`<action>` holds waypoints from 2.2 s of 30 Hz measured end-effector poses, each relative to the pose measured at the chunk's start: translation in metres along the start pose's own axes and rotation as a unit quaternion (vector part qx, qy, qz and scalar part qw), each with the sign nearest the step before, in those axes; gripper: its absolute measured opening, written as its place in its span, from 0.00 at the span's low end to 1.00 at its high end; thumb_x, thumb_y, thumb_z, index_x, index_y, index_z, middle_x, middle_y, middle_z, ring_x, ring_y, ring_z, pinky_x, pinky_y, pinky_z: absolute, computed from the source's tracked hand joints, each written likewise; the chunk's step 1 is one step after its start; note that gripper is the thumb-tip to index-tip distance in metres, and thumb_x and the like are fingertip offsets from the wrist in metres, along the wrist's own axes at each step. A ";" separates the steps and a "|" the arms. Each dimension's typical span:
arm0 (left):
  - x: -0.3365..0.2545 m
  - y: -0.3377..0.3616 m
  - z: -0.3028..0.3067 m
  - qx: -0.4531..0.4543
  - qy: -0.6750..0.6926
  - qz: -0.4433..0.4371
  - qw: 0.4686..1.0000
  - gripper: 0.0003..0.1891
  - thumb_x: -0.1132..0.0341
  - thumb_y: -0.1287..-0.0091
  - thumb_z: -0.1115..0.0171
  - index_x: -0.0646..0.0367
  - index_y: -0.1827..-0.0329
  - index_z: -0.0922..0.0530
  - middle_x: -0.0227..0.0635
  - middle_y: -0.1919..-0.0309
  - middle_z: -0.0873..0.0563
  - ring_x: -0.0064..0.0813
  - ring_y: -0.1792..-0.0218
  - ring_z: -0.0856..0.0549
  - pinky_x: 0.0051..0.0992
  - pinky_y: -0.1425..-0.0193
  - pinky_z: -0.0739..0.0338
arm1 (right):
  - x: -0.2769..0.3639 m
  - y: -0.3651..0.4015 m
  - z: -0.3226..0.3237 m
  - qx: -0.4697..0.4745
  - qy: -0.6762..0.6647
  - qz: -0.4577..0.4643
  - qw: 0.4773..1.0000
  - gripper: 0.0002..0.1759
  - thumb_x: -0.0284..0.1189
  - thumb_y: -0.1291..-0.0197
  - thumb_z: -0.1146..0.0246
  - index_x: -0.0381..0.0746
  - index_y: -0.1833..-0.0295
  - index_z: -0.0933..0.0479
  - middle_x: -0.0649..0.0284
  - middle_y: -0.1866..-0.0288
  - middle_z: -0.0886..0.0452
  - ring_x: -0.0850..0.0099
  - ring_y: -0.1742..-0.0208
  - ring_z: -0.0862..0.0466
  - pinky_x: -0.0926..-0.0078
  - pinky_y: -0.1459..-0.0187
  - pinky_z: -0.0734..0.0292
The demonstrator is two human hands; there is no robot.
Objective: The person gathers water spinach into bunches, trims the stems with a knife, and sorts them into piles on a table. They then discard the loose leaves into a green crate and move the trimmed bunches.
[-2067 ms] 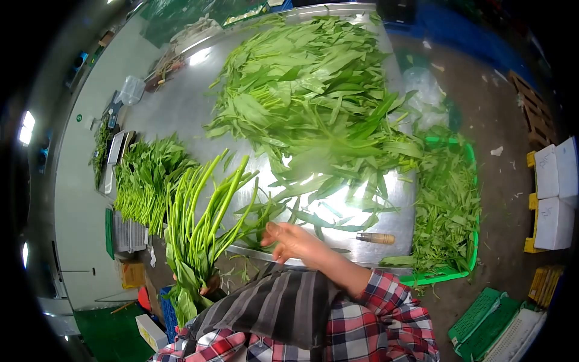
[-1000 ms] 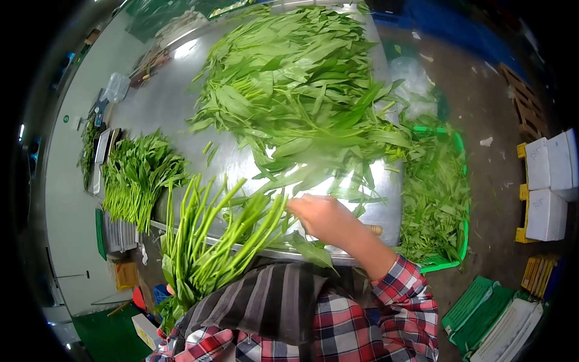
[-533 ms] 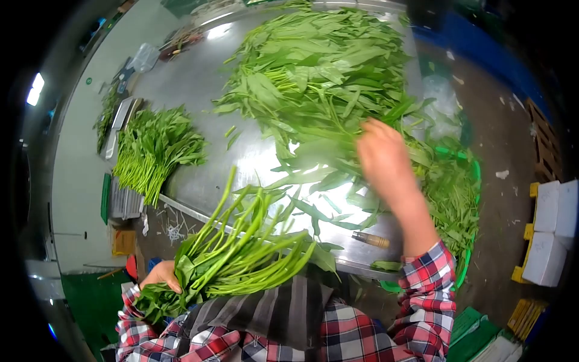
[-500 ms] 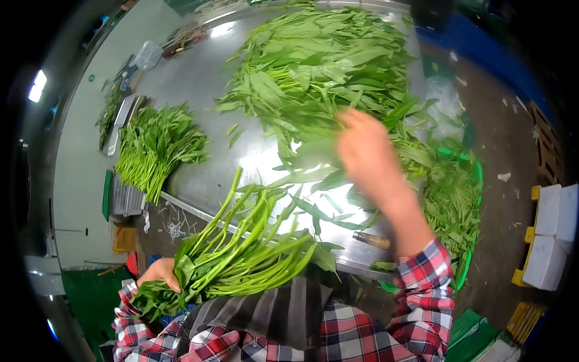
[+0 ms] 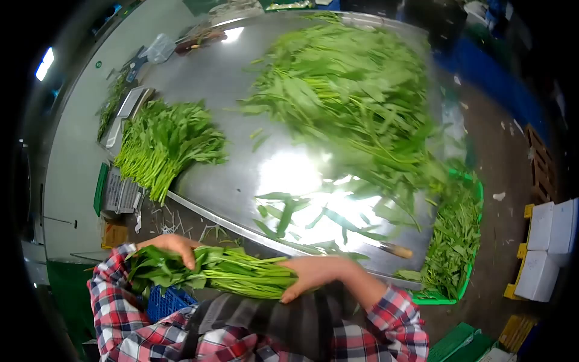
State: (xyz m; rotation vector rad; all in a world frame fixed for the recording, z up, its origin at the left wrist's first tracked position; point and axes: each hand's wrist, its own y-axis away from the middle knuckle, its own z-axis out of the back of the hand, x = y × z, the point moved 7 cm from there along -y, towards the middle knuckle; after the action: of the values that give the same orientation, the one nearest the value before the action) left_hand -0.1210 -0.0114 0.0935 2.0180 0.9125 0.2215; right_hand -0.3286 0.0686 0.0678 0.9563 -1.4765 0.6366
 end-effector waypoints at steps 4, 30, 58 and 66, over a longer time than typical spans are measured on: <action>-0.013 0.009 0.078 0.025 -0.099 0.060 0.993 0.26 0.67 0.45 0.38 0.70 0.42 0.29 0.40 0.51 0.20 0.22 0.56 0.20 0.21 0.51 0.27 | 0.009 -0.040 0.000 -0.100 0.060 -0.124 0.985 0.33 0.42 0.50 0.34 0.37 0.42 0.34 0.54 0.49 0.24 0.63 0.48 0.24 0.70 0.47 0.30; -0.111 0.021 0.314 -0.226 -0.364 -0.212 0.878 0.28 0.58 0.35 0.44 0.66 0.37 0.34 0.45 0.40 0.27 0.36 0.41 0.27 0.29 0.37 0.33 | -0.029 -0.207 0.004 -0.255 -0.159 -0.256 0.919 0.22 0.32 0.51 0.35 0.37 0.50 0.27 0.59 0.63 0.19 0.71 0.64 0.19 0.74 0.60 0.25; 0.033 -0.107 0.096 0.068 0.074 -0.266 0.959 0.23 0.56 0.28 0.54 0.62 0.36 0.37 0.39 0.42 0.27 0.30 0.43 0.25 0.29 0.39 0.31 | -0.080 -0.122 -0.057 -0.527 -0.508 0.080 0.677 0.24 0.32 0.32 0.51 0.34 0.34 0.43 0.57 0.38 0.33 0.68 0.39 0.31 0.71 0.38 0.36; 0.029 -0.125 0.090 -0.044 0.008 -0.339 0.940 0.19 0.65 0.33 0.46 0.65 0.42 0.32 0.39 0.53 0.19 0.28 0.53 0.19 0.27 0.47 0.26 | -0.116 -0.105 -0.063 -0.591 -0.493 0.123 0.627 0.24 0.39 0.28 0.61 0.35 0.35 0.42 0.56 0.38 0.34 0.65 0.39 0.32 0.68 0.37 0.40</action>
State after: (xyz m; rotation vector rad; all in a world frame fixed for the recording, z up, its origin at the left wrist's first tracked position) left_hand -0.1230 -0.0079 -0.0631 1.5133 1.5153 -0.1050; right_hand -0.2118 0.0903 -0.0515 -0.0973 -2.4354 -0.8989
